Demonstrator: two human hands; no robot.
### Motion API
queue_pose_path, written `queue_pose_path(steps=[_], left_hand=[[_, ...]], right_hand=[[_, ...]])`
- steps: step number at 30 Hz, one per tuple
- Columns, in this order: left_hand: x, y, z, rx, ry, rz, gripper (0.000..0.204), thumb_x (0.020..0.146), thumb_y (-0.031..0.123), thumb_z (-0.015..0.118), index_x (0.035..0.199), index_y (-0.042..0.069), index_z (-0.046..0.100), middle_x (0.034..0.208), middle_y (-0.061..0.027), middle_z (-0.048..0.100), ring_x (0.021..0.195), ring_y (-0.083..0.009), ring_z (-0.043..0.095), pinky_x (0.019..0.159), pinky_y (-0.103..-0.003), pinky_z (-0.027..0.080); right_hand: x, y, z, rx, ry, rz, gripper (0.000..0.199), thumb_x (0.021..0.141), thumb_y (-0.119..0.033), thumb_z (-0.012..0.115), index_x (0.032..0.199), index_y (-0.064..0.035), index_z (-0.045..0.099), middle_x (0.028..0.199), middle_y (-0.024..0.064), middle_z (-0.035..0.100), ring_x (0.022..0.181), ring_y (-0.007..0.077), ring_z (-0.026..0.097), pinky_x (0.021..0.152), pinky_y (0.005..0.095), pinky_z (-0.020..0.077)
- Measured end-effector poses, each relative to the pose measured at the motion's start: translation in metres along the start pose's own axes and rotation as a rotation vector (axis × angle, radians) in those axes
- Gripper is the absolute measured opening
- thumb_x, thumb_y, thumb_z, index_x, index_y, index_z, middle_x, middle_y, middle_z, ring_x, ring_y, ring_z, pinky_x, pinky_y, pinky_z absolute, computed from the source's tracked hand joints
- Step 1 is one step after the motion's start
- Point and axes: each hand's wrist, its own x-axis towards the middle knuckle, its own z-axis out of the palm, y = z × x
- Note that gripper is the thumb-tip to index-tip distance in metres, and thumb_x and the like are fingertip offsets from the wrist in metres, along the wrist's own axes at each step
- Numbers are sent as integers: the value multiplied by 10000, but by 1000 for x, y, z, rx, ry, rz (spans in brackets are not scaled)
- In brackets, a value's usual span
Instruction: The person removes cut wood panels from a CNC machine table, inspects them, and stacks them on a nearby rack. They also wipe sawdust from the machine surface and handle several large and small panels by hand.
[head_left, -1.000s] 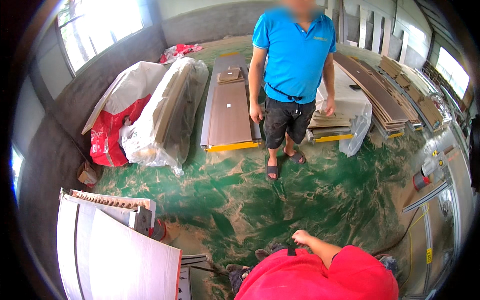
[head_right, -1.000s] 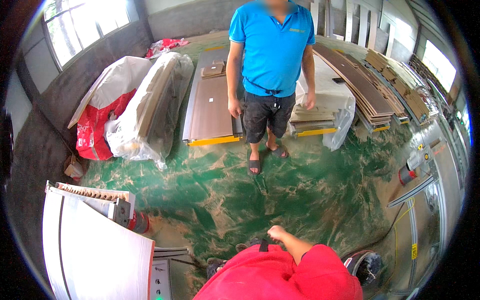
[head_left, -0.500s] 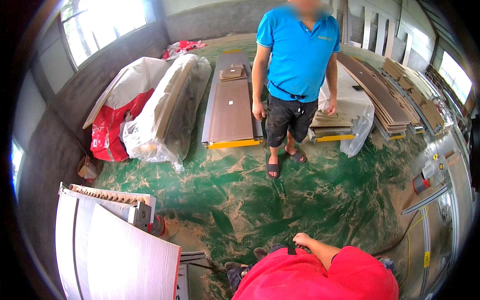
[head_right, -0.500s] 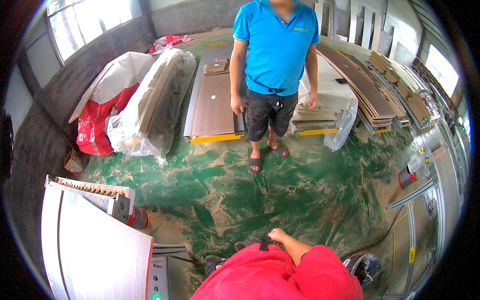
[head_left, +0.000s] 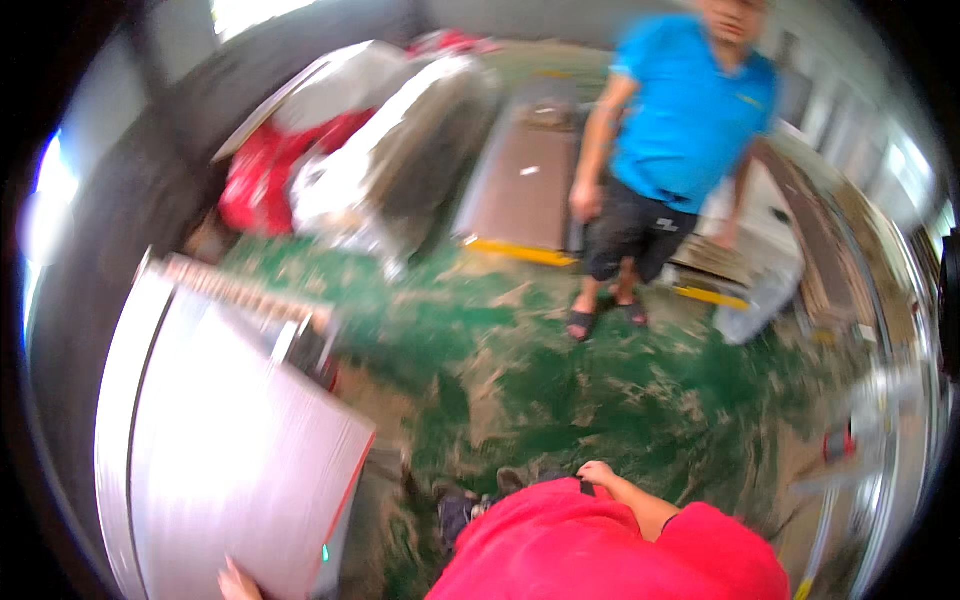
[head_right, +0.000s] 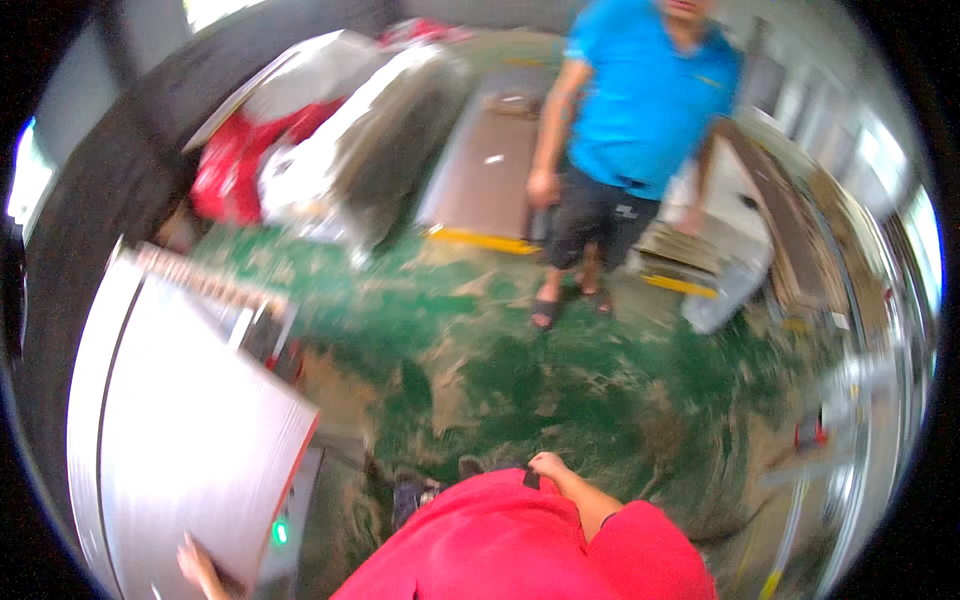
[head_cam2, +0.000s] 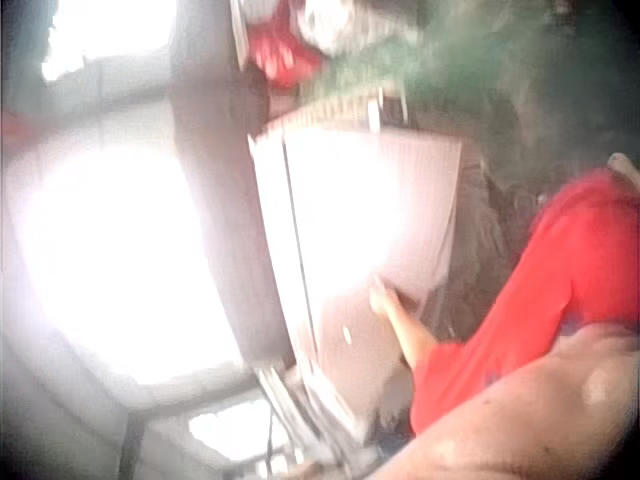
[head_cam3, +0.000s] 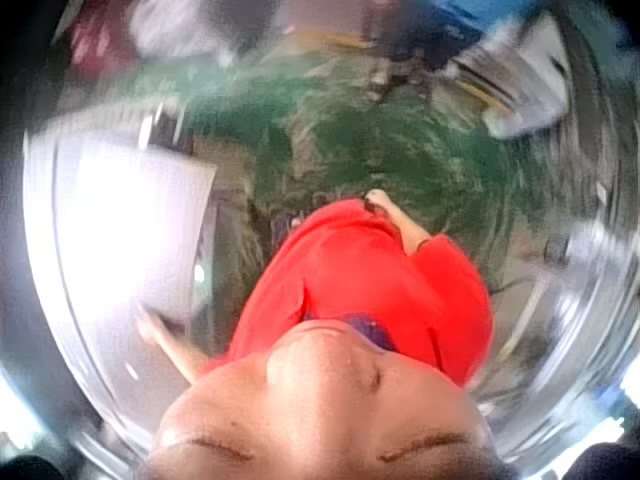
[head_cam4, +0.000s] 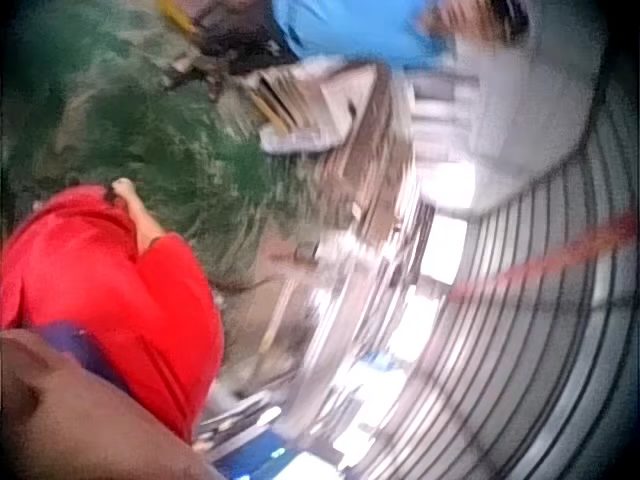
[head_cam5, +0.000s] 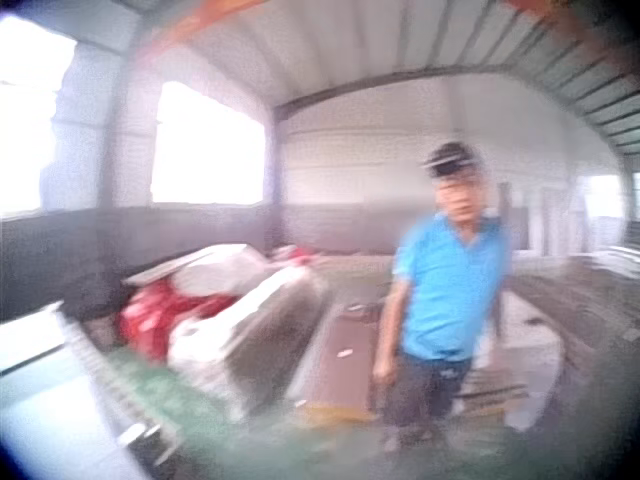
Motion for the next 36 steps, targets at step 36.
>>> queue_pose_path(steps=[36], left_hand=[[-187, -207, 138, -960, 317, -1376, 703, 974, 586, 445, 1364, 1, 425, 1267, -237, 545, 1124, -358, 565, 965, -475, 444]], right_hand=[[-142, -573, -20, 54, -90, -613, 393, 989, -321, 539, 1318, -107, 540, 1051, 36, 613, 895, 145, 588, 779, 291, 497]])
